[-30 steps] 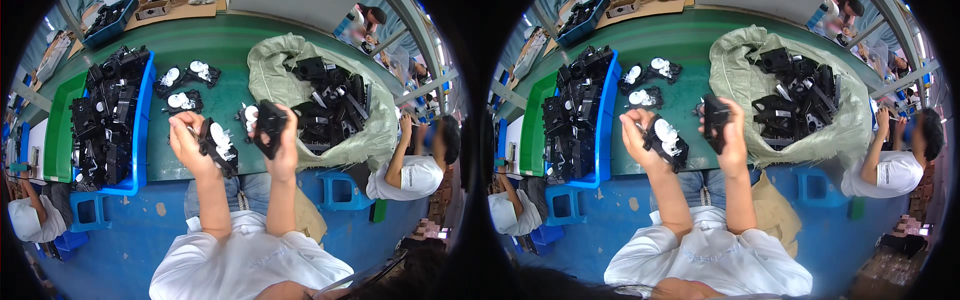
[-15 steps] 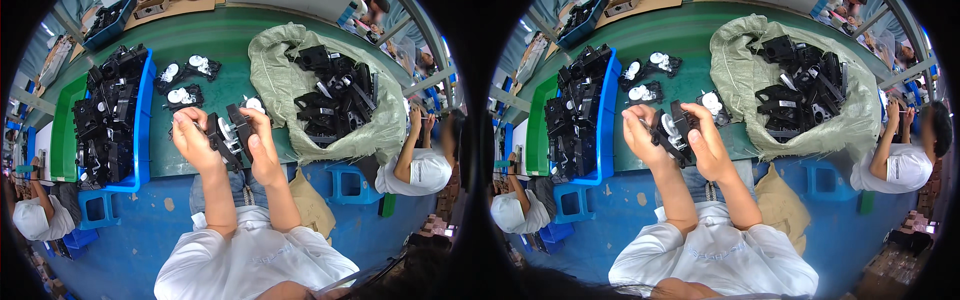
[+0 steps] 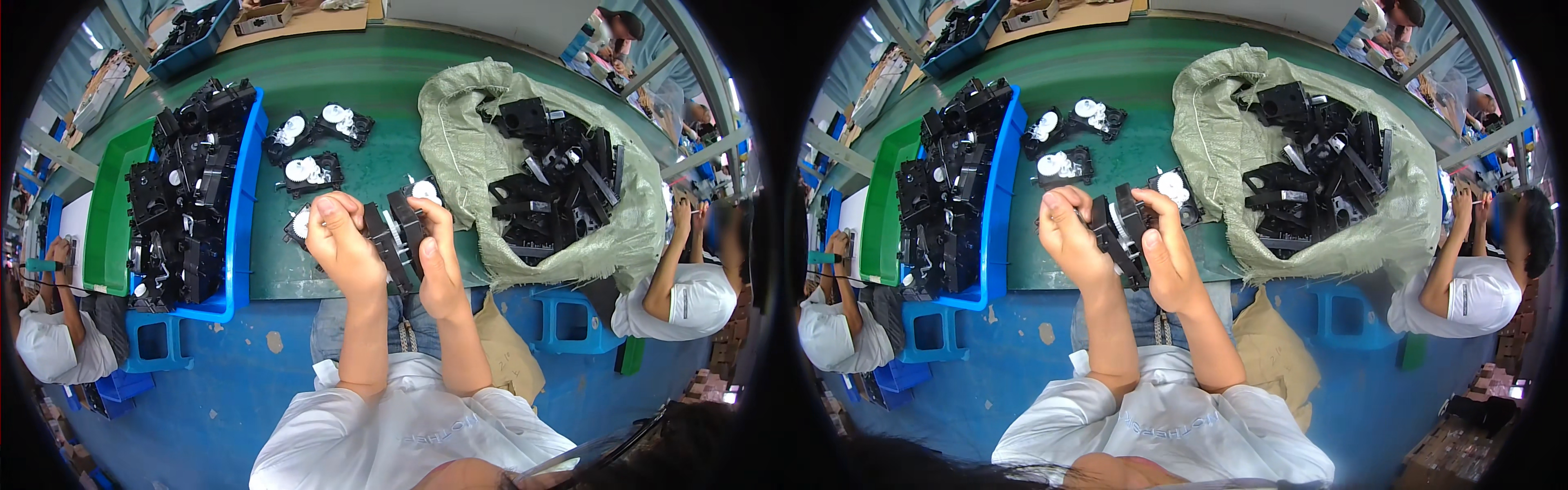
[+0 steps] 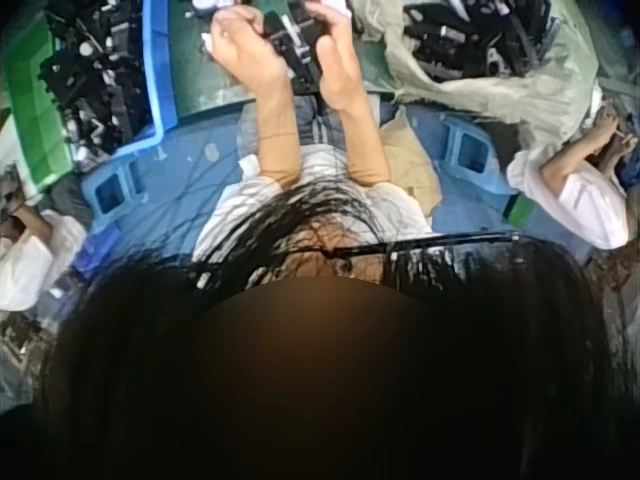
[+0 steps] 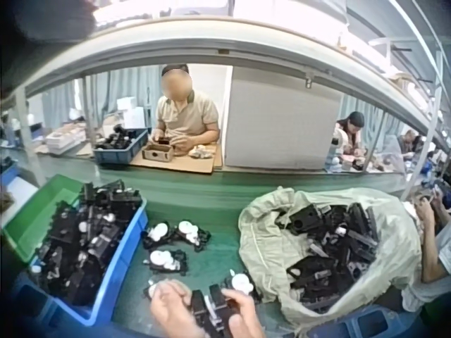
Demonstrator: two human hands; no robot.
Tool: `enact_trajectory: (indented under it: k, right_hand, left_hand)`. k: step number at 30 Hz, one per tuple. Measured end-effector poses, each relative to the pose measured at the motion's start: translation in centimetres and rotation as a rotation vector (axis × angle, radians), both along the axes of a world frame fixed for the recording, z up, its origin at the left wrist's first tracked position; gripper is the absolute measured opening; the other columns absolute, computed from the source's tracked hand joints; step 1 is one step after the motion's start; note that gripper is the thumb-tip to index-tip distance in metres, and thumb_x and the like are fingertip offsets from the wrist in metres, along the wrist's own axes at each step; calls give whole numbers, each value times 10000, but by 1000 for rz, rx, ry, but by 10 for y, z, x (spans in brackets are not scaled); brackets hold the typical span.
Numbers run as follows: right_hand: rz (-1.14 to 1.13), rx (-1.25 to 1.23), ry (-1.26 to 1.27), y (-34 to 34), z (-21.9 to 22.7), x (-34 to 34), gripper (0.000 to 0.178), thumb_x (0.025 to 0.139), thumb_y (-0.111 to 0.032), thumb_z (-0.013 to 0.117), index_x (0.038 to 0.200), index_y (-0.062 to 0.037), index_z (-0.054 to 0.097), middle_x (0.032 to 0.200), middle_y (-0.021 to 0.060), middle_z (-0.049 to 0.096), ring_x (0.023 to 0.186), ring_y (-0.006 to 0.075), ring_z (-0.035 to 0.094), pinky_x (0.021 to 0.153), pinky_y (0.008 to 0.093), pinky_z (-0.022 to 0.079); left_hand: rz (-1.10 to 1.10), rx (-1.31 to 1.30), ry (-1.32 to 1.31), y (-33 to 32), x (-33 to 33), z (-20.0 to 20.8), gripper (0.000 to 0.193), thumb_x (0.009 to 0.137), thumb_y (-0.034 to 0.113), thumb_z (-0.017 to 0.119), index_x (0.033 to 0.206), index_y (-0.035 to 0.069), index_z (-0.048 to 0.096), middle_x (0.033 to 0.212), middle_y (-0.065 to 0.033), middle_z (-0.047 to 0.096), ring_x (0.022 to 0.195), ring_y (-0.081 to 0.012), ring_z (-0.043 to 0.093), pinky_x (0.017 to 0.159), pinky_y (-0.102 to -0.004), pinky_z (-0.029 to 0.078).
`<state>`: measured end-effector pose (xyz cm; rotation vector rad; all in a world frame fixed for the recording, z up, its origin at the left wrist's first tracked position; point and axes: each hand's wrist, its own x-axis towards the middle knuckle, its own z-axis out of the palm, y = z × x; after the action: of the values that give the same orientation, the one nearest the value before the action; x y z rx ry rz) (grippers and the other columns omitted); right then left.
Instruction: Manually assemble and inspect small black electronic components on a factory line.
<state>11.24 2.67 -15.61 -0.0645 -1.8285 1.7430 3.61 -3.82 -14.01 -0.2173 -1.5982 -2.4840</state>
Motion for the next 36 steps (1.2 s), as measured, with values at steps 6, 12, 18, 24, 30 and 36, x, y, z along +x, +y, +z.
enact_trajectory:
  k: [6, 12, 18, 24, 30, 36]
  right_hand:
    - [0, 17, 8, 4, -10, 0, 493, 1005, -301, 367, 1365, 34, 392, 1327, 200, 451, 1164, 291, 467, 1028, 394, 344]
    - [33, 12, -21, 4, -9, 1, 460, 997, -256, 382, 1350, 37, 408, 1341, 208, 438, 1189, 300, 451, 1048, 397, 328]
    - [-133, -140, 139, -2, -4, -3, 501, 945, -199, 458, 1386, 12, 347, 1378, 190, 408, 1245, 304, 417, 1087, 414, 301]
    - [-25, -627, 435, 4, 7, 0, 684, 910, -179, 498, 1521, -175, 192, 1513, 208, 298, 1350, 339, 373, 1119, 486, 286]
    - [32, -525, 508, 12, 30, 0, 597, 933, -262, 445, 1492, -127, 285, 1485, 218, 364, 1300, 335, 441, 1086, 458, 334]
    - [-6, -370, 268, 52, 22, 10, 433, 954, -351, 366, 1244, -63, 510, 1179, 173, 561, 1115, 266, 523, 965, 389, 409]
  left_hand:
    - [9, -24, -9, 6, 6, 2, 408, 1055, 343, 406, 755, 76, 484, 689, -4, 451, 613, -83, 361, 578, -233, 325]
    - [-4, -20, 77, 3, 5, -7, 371, 1054, 320, 399, 817, 60, 516, 716, 10, 452, 630, -79, 369, 581, -225, 323]
    - [-383, 125, 148, -1, 6, 0, 594, 1011, 374, 440, 1440, -27, 347, 1181, -145, 513, 996, -209, 509, 881, -324, 422]
    - [-430, -496, 651, -6, 14, 14, 929, 758, 328, 743, 1486, -37, 298, 1383, -234, 446, 1223, -337, 488, 1029, -424, 400]
    - [-457, -485, 546, -18, 11, 12, 862, 694, 160, 809, 1429, -41, 405, 1304, -201, 534, 1119, -310, 575, 943, -369, 473]
    - [-385, -444, 739, -17, 15, 26, 725, 661, 79, 811, 1314, -50, 522, 1212, -173, 613, 1012, -290, 633, 863, -326, 518]
